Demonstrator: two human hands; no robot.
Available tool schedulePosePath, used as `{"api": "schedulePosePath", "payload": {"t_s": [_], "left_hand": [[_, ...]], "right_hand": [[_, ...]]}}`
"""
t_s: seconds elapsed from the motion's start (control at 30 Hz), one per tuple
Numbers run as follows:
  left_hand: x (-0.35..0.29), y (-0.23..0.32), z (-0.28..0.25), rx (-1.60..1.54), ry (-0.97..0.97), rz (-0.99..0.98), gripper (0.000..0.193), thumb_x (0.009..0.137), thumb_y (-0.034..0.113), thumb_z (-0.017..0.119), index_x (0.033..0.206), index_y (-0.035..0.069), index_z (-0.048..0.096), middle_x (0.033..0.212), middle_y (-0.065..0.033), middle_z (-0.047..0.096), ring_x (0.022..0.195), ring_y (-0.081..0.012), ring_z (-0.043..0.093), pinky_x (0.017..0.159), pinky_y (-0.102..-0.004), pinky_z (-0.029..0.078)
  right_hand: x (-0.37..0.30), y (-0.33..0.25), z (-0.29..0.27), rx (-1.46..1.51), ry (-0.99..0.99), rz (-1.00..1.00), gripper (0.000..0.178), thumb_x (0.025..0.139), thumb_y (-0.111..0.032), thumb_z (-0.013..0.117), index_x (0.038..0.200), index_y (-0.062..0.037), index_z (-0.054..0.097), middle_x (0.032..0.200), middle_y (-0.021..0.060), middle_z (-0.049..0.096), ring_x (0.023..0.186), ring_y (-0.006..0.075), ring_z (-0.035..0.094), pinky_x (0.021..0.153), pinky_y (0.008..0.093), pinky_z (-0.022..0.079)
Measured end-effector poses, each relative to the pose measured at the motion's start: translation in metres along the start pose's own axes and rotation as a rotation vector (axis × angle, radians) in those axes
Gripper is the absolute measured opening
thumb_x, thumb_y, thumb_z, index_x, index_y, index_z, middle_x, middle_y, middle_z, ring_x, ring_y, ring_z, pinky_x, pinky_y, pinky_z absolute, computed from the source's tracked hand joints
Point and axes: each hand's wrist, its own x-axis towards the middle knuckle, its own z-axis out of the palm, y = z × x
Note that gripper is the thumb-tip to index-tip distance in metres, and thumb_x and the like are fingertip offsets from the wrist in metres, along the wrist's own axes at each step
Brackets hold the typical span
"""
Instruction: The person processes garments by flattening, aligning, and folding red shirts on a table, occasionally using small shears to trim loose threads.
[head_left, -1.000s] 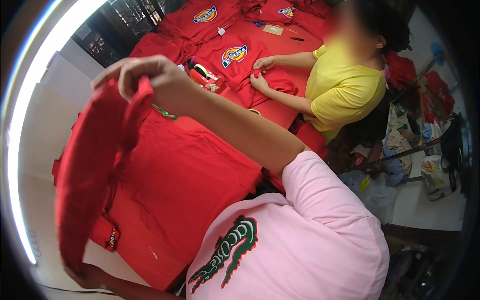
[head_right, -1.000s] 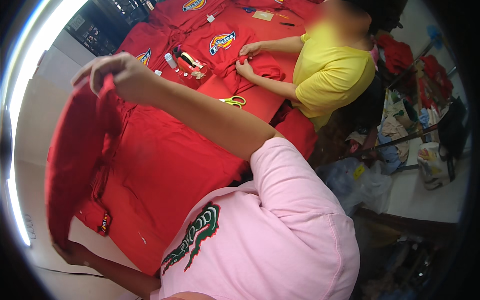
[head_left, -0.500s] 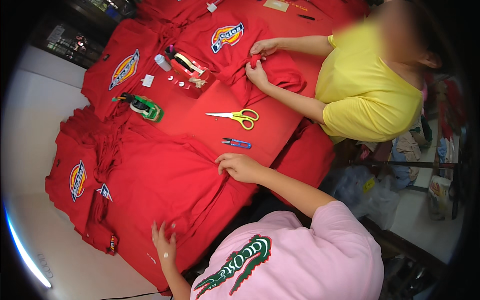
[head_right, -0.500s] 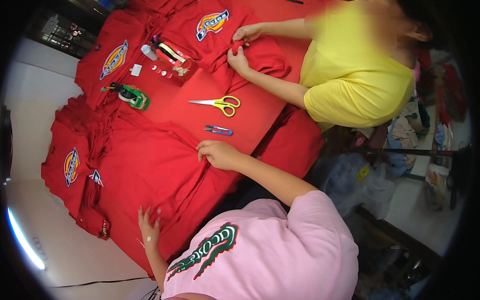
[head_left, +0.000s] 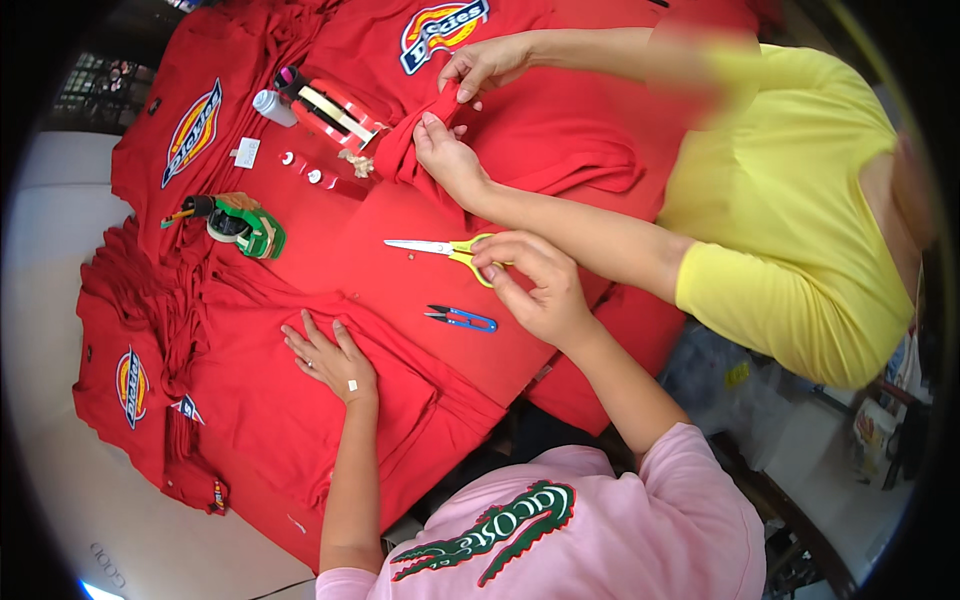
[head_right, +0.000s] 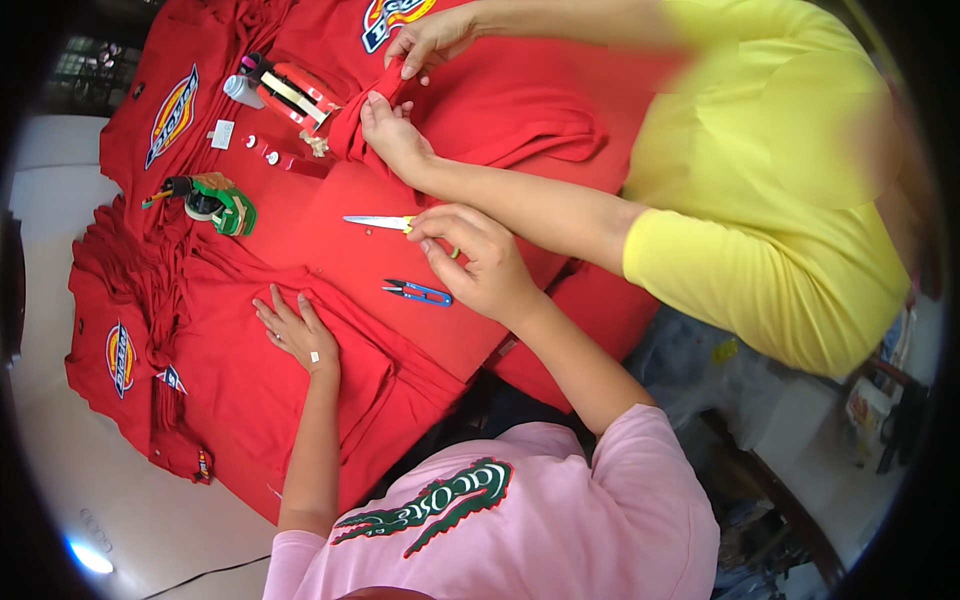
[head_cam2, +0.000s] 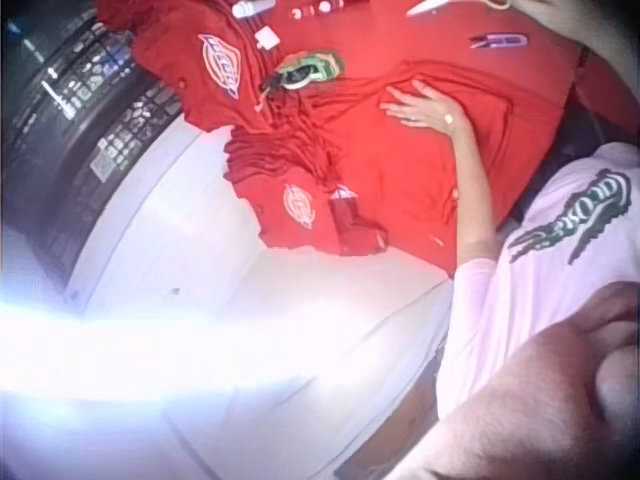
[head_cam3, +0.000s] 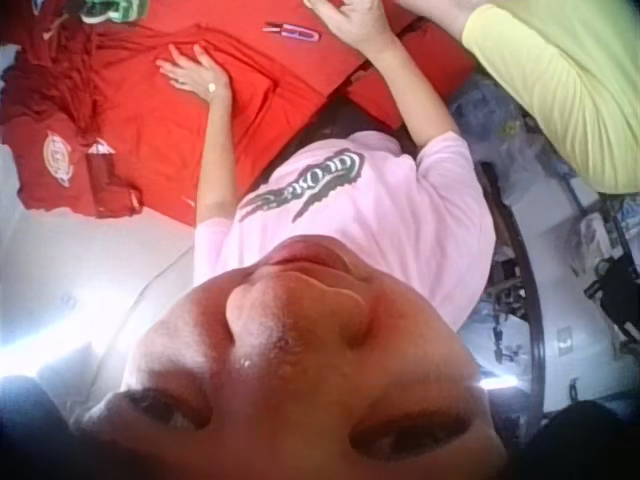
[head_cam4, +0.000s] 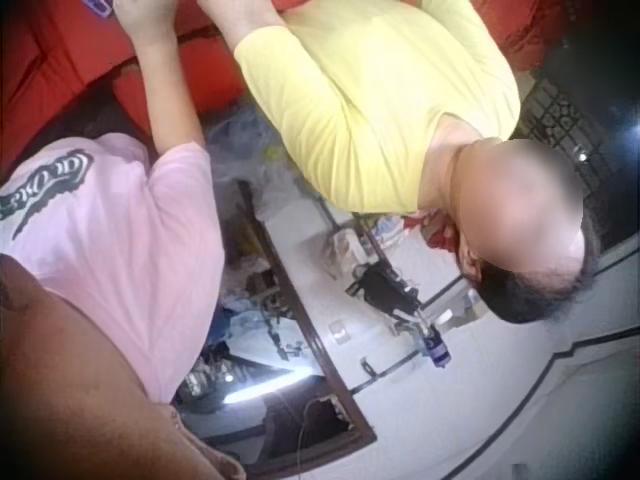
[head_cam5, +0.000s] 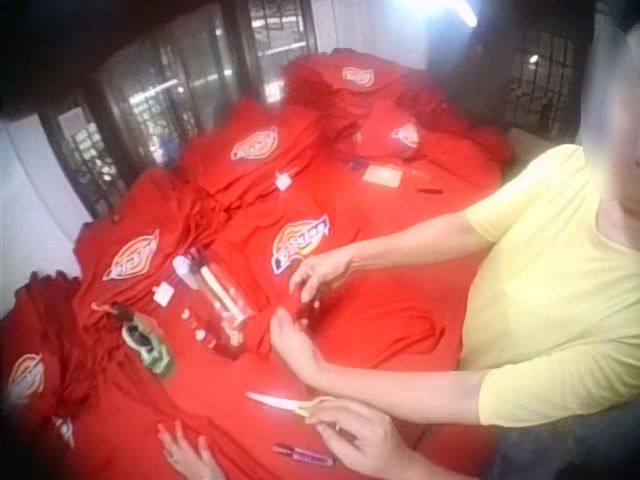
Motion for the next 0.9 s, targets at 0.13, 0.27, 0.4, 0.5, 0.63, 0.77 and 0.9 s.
{"api": "schedulePosePath", "payload": {"t_s": [0.13,0.27,0.4,0.5,0.63,0.77,0.9], "left_hand": [[0.001,-0.002,0.002,0.013,-0.007,0.005,0.065,0.111,0.046,0.048,0.166,0.012,0.036,0.177,-0.0234,0.013,0.163,-0.0435,0.012,0.129,-0.0625,0.011],[0.001,0.001,-0.001,0.023,-0.009,0.01,0.066,0.111,0.045,0.048,0.165,0.01,0.037,0.177,-0.0231,0.013,0.163,-0.0433,0.012,0.128,-0.0627,0.012],[0.002,0.001,-0.002,0.026,-0.017,0.01,0.065,0.111,0.043,0.048,0.165,0.01,0.037,0.177,-0.0235,0.012,0.163,-0.0441,0.012,0.128,-0.0627,0.012],[0.001,0.002,-0.001,0.032,-0.016,0.02,0.062,0.111,0.041,0.048,0.164,0.009,0.037,0.176,-0.0242,0.013,0.163,-0.0432,0.013,0.129,-0.0616,0.011],[0.002,0.002,-0.002,0.035,-0.009,0.036,0.061,0.111,0.038,0.049,0.164,0.009,0.038,0.176,-0.0242,0.013,0.163,-0.0421,0.012,0.129,-0.0613,0.01],[0.002,0.005,-0.003,0.022,-0.017,0.028,0.061,0.111,0.038,0.049,0.164,0.009,0.038,0.177,-0.0233,0.013,0.164,-0.0416,0.012,0.129,-0.0616,0.01],[0.002,0.004,-0.002,0.025,-0.018,0.022,0.062,0.111,0.039,0.049,0.164,0.009,0.038,0.177,-0.0223,0.012,0.164,-0.0412,0.011,0.129,-0.062,0.009]], "right_hand": [[0.028,-0.021,0.014,0.061,0.019,-0.033,0.016,0.09,0.006,0.07,0.104,0.0001,0.072,0.109,0.015,0.075,0.105,0.0282,0.074,0.091,0.0373,0.058],[0.056,-0.033,0.024,0.102,0.053,-0.113,0.018,0.09,0.006,0.071,0.107,0.0004,0.073,0.109,0.0156,0.075,0.104,0.0286,0.074,0.091,0.0366,0.058],[0.074,-0.039,0.034,0.021,0.096,-0.139,0.014,0.092,0.005,0.071,0.105,-0.0006,0.073,0.107,0.0139,0.075,0.095,0.0211,0.074,0.081,0.0324,0.058],[0.064,-0.059,0.034,-0.04,-0.318,0.179,0.009,0.091,-0.003,0.076,0.099,-0.0018,0.072,0.097,0.0112,0.073,0.084,0.0211,0.073,0.073,0.0343,0.058],[-0.017,-0.018,0.053,-0.657,-0.527,0.25,0.023,0.089,-0.017,0.074,0.102,-0.0027,0.063,0.096,0.0134,0.064,0.091,0.0315,0.068,0.076,0.0424,0.059],[-0.048,0.011,0.049,-0.637,-0.403,0.136,0.02,0.086,-0.015,0.074,0.098,-0.004,0.063,0.095,0.0105,0.061,0.099,0.0308,0.065,0.079,0.0422,0.058],[-0.046,0.022,0.046,-0.641,-0.449,0.02,0.018,0.086,-0.014,0.074,0.097,-0.0042,0.064,0.094,0.0097,0.06,0.098,0.0301,0.064,0.08,0.0428,0.057]]}}
